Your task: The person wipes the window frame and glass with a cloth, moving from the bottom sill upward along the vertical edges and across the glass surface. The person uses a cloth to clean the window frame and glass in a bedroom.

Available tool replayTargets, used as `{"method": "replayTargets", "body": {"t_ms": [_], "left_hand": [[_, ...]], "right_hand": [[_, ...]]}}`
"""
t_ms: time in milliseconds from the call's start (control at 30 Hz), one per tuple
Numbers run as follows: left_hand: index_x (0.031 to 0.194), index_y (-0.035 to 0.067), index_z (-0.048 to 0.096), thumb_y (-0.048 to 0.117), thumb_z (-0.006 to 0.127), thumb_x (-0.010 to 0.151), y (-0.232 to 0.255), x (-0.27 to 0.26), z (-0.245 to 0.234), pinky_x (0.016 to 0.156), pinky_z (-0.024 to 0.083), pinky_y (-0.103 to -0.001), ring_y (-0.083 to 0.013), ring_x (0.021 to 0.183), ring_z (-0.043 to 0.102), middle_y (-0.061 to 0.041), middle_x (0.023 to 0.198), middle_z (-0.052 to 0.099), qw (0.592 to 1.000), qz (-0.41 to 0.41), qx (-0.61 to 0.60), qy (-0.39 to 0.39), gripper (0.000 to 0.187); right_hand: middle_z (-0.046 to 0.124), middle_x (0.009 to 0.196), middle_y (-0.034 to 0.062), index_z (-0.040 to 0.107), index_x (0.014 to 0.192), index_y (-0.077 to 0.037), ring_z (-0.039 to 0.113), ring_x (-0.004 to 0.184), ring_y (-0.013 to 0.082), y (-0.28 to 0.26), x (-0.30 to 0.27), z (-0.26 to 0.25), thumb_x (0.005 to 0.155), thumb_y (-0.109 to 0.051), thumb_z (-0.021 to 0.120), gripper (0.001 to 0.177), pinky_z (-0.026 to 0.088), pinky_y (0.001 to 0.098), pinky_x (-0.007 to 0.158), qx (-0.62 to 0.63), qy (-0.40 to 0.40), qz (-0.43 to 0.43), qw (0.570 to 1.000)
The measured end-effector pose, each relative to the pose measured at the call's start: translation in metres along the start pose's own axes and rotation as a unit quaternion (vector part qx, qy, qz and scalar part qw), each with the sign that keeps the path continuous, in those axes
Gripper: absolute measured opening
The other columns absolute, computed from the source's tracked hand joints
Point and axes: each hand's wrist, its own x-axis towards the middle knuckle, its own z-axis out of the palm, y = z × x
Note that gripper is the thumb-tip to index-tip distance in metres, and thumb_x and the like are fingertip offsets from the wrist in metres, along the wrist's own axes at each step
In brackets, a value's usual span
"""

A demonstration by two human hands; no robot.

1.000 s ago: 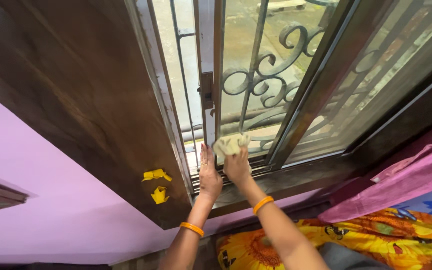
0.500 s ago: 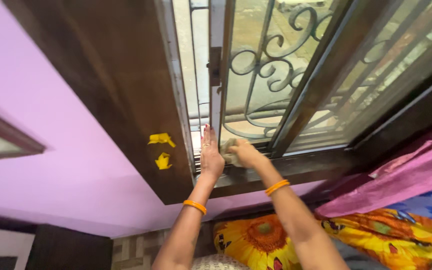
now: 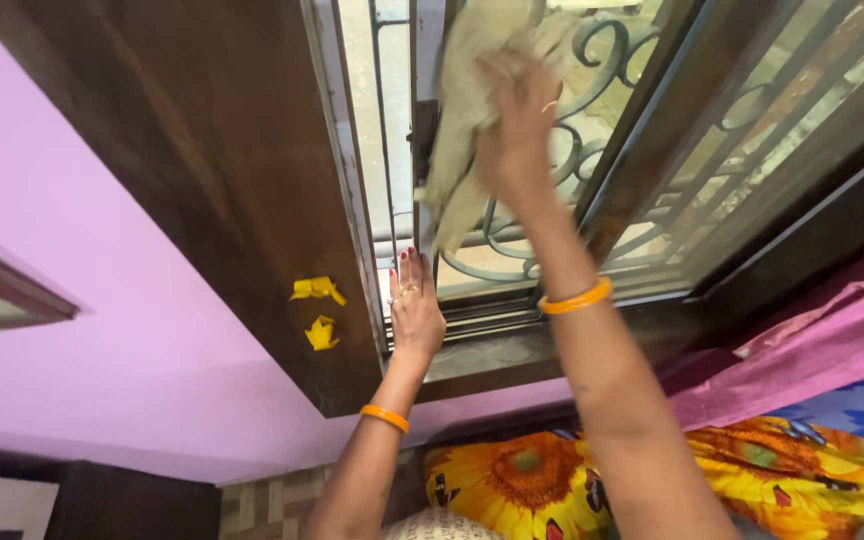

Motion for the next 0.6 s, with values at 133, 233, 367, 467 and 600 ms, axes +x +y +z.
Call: {"method": "replayTargets", "body": {"t_ms": [133,233,367,467,600], "left_hand": [[0.123,-0.008,0.051,-0.004,0.056,0.077,-0.009,-0.002,0.015,0.125,0.021,-0.058,-0.0407,0.158,0.02,-0.028,0.168,0.021,0.999,0.024,-0.017,0.015,0.046],[0.143,-0.012,0.046,-0.003,0.055,0.079,-0.017,-0.002,0.023,0.124,0.021,-0.058,-0.04,0.156,0.022,-0.029,0.165,0.025,1.0,0.03,-0.006,0.004,0.065],[0.148,-0.008,0.042,0.0,0.053,0.083,-0.019,-0.001,0.029,0.123,0.022,-0.057,-0.0386,0.155,0.024,-0.028,0.164,0.028,0.999,0.032,0.015,0.008,0.066],[0.151,-0.01,0.037,0.002,0.052,0.082,-0.014,0.001,0.025,0.122,0.021,-0.057,-0.0394,0.153,0.024,-0.031,0.162,0.027,1.0,0.023,0.004,-0.007,0.072],[0.151,-0.009,0.036,0.004,0.053,0.083,-0.008,0.002,0.013,0.123,0.02,-0.057,-0.0389,0.153,0.024,-0.03,0.163,0.026,1.0,0.012,-0.022,-0.018,0.072]], "right_hand": [[0.028,0.15,0.0366,0.053,0.14,-0.006,0.026,0.14,0.0581,0.034,-0.106,0.086,0.079,-0.035,0.087,0.075,0.024,0.0697,0.115,-0.042,-0.016,-0.005,0.999],[0.035,0.141,0.0414,0.056,0.113,0.001,0.033,0.133,0.0605,0.063,-0.212,0.125,0.062,-0.033,0.083,0.067,0.028,0.0743,0.108,-0.09,-0.083,-0.012,0.992],[0.043,0.139,0.0377,0.059,0.112,0.001,0.039,0.129,0.0548,0.079,-0.32,0.14,0.073,-0.03,0.074,0.051,0.034,0.066,0.109,-0.09,-0.127,-0.046,0.987],[0.049,0.134,0.0278,0.059,0.116,0.001,0.044,0.123,0.049,0.073,-0.361,0.136,0.08,-0.025,0.067,0.045,0.038,0.0634,0.106,-0.093,-0.236,-0.033,0.967],[0.057,0.124,0.0225,0.067,0.121,-0.004,0.049,0.114,0.0451,0.043,-0.361,0.119,0.076,-0.012,0.066,0.046,0.041,0.0557,0.096,-0.091,-0.248,0.041,0.963]]}}
